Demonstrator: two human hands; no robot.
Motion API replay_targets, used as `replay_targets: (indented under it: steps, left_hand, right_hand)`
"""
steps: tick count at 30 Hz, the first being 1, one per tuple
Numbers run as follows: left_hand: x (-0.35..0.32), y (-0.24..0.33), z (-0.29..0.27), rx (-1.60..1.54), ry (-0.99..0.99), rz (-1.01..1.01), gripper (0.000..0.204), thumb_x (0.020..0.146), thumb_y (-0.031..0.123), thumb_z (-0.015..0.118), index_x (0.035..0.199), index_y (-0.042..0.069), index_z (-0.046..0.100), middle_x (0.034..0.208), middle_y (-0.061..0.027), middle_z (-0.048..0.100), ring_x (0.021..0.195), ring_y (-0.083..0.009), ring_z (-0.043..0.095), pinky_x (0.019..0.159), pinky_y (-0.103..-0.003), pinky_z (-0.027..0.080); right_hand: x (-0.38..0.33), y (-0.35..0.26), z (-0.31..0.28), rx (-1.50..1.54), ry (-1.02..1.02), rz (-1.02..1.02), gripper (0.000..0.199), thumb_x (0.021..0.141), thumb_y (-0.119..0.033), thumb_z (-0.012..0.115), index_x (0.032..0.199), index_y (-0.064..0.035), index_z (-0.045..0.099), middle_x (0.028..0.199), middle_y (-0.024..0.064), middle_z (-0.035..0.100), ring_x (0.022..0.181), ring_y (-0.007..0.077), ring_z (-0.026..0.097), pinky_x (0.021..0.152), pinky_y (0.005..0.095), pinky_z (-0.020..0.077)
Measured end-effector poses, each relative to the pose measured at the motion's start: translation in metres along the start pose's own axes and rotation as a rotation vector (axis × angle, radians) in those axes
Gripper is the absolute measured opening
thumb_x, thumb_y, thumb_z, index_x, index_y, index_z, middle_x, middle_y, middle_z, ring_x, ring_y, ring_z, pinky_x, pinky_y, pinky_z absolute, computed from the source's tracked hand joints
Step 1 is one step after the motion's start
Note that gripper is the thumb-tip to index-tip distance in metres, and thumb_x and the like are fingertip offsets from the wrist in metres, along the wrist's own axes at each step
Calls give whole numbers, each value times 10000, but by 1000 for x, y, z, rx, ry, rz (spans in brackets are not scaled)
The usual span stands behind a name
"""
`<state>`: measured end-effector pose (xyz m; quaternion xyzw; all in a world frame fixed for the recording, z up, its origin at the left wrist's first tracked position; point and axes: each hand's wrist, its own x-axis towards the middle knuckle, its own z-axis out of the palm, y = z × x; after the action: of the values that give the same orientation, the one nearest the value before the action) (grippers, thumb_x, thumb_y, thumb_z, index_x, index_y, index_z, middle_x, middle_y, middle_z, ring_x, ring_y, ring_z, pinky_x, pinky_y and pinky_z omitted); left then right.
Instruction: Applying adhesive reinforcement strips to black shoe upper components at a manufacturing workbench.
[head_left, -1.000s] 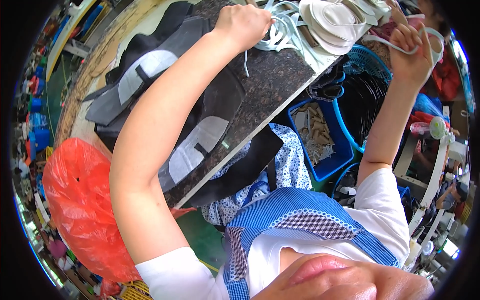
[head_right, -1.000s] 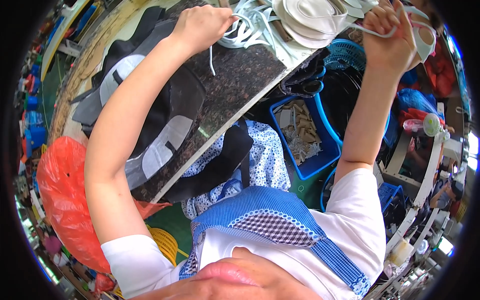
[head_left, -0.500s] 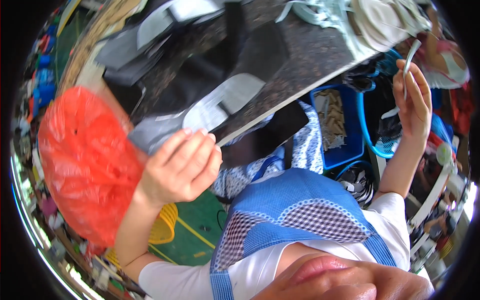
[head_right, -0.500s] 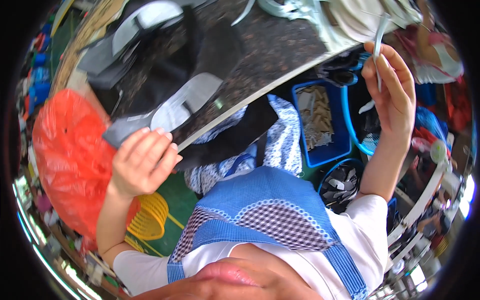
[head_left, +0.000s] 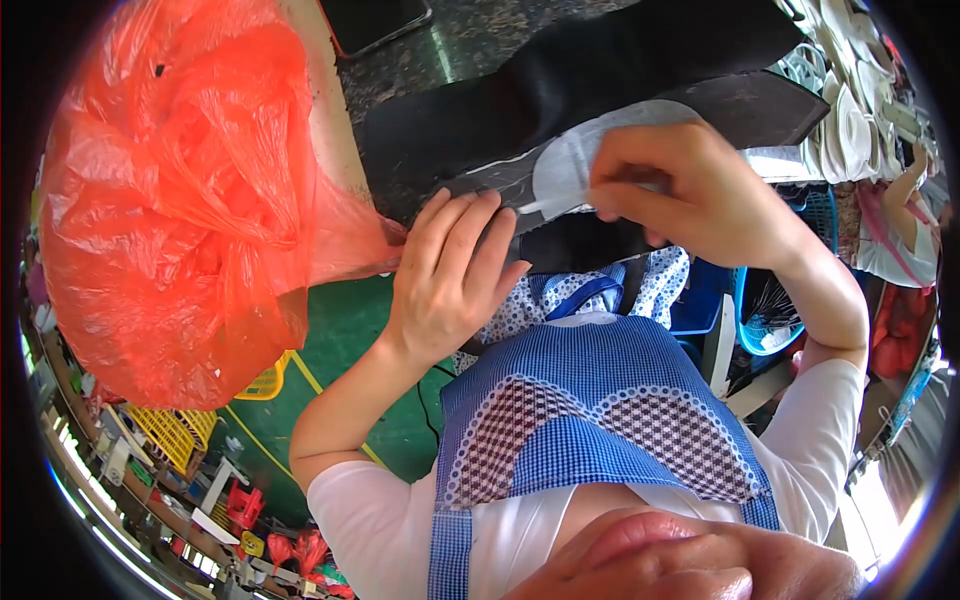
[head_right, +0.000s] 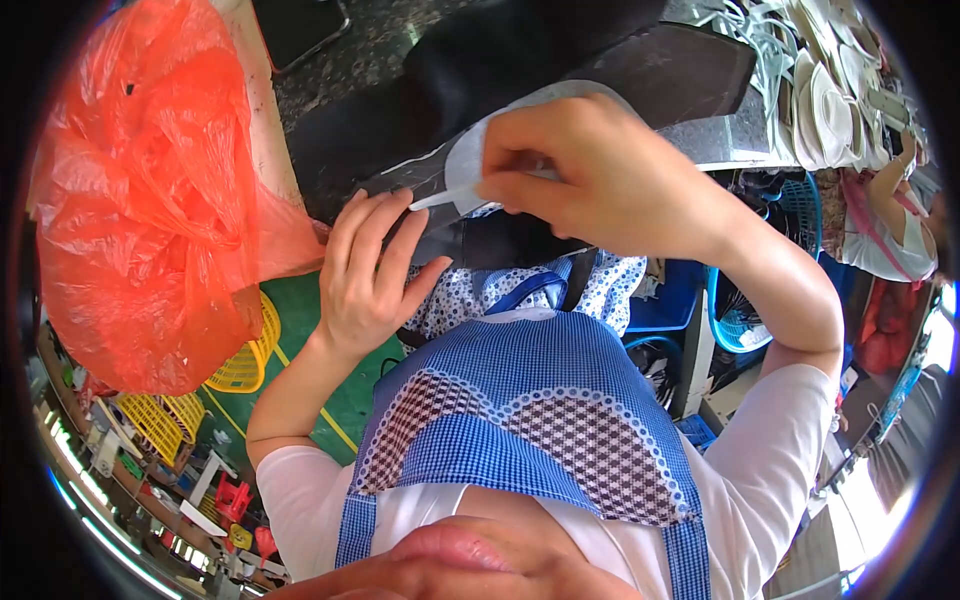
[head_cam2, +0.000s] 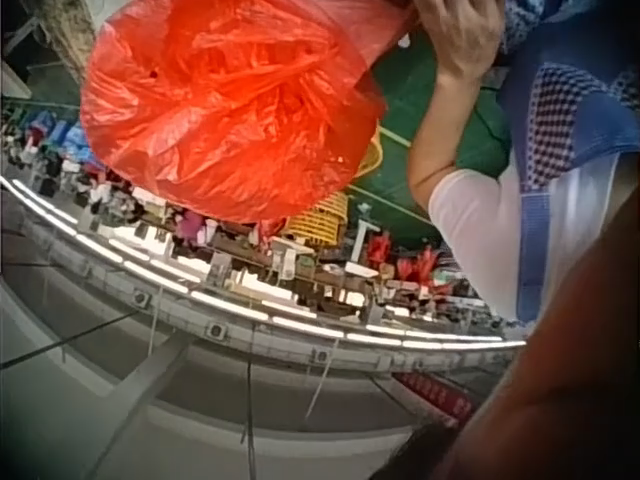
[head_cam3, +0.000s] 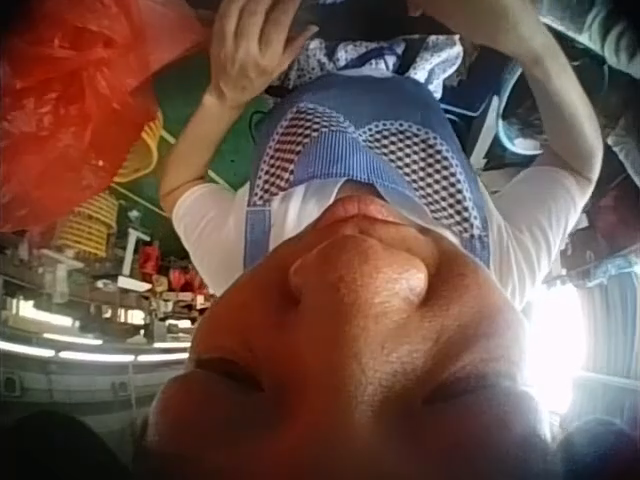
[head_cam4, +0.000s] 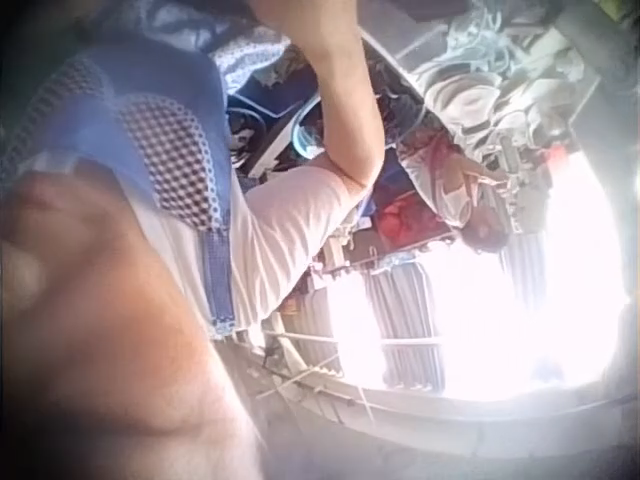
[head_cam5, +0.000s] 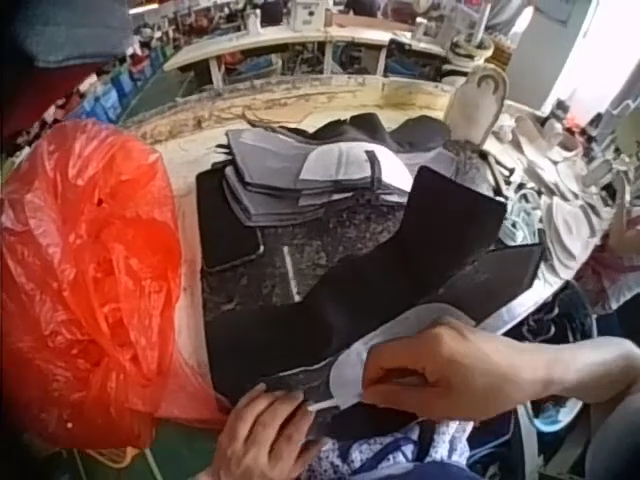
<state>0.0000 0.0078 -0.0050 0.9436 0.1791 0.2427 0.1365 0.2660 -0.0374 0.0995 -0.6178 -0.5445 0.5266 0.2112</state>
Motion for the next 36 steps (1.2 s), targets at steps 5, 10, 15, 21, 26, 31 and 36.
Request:
replay_targets:
  steps: [5, 10, 15, 21, 26, 31, 36]
  left_hand:
    - [-7, 0, 10, -86, 53, -32, 479, 791, 183, 850, 1218, 19, 708, 1222, -172, 583, 1102, -357, 602, 1034, -518, 544]
    - [-5, -3, 8, -42, 82, -21, 396, 845, 183, 801, 1213, 60, 721, 1347, -182, 599, 1213, -355, 610, 1004, -430, 563]
    - [13, -5, 2, 14, 25, -20, 203, 909, 105, 663, 1100, 64, 717, 1348, -146, 666, 1246, -283, 640, 983, -352, 580]
    - [11, -3, -4, 117, -64, -32, 400, 908, 244, 694, 1268, 71, 667, 1346, -99, 652, 1233, -242, 616, 972, -360, 533]
    - [41, 2, -9, 123, -255, -81, 665, 883, 497, 700, 1360, 40, 619, 1318, -103, 582, 1207, -273, 555, 969, -441, 459]
    - [94, 40, -6, 244, -369, 131, 674, 847, 366, 727, 1336, -73, 578, 1396, -198, 556, 1317, -334, 522, 1182, -431, 398]
    - [103, 46, 8, 377, -417, 108, 560, 875, 217, 666, 1348, -72, 584, 1339, -172, 586, 1151, -281, 614, 1057, -353, 504]
  right_hand:
    - [44, 7, 12, -95, -18, 13, 194, 998, -168, 665, 967, 19, 703, 776, 114, 712, 624, 192, 723, 556, 275, 543]
    - [56, 2, 17, -135, -11, 65, 198, 962, -175, 697, 938, 22, 706, 732, 125, 700, 624, 219, 724, 558, 310, 542]
    - [57, 11, 24, -554, 159, -111, 240, 900, -236, 748, 867, -3, 703, 701, 150, 682, 681, 322, 720, 597, 377, 548]
    - [21, -8, -23, -248, 140, 295, 191, 917, -189, 720, 893, 0, 726, 702, 68, 690, 641, 176, 692, 605, 336, 527]
    - [37, 18, -26, -384, 168, 185, 202, 905, -212, 711, 889, -12, 734, 727, 113, 704, 702, 244, 714, 653, 359, 551]
    - [34, 20, -37, -978, 221, 38, 306, 889, -346, 748, 874, -41, 729, 792, 153, 725, 763, 357, 716, 687, 425, 573]
    - [19, 45, -71, -517, 257, -22, 292, 903, -352, 756, 923, -62, 725, 887, 135, 758, 829, 329, 735, 701, 403, 576]
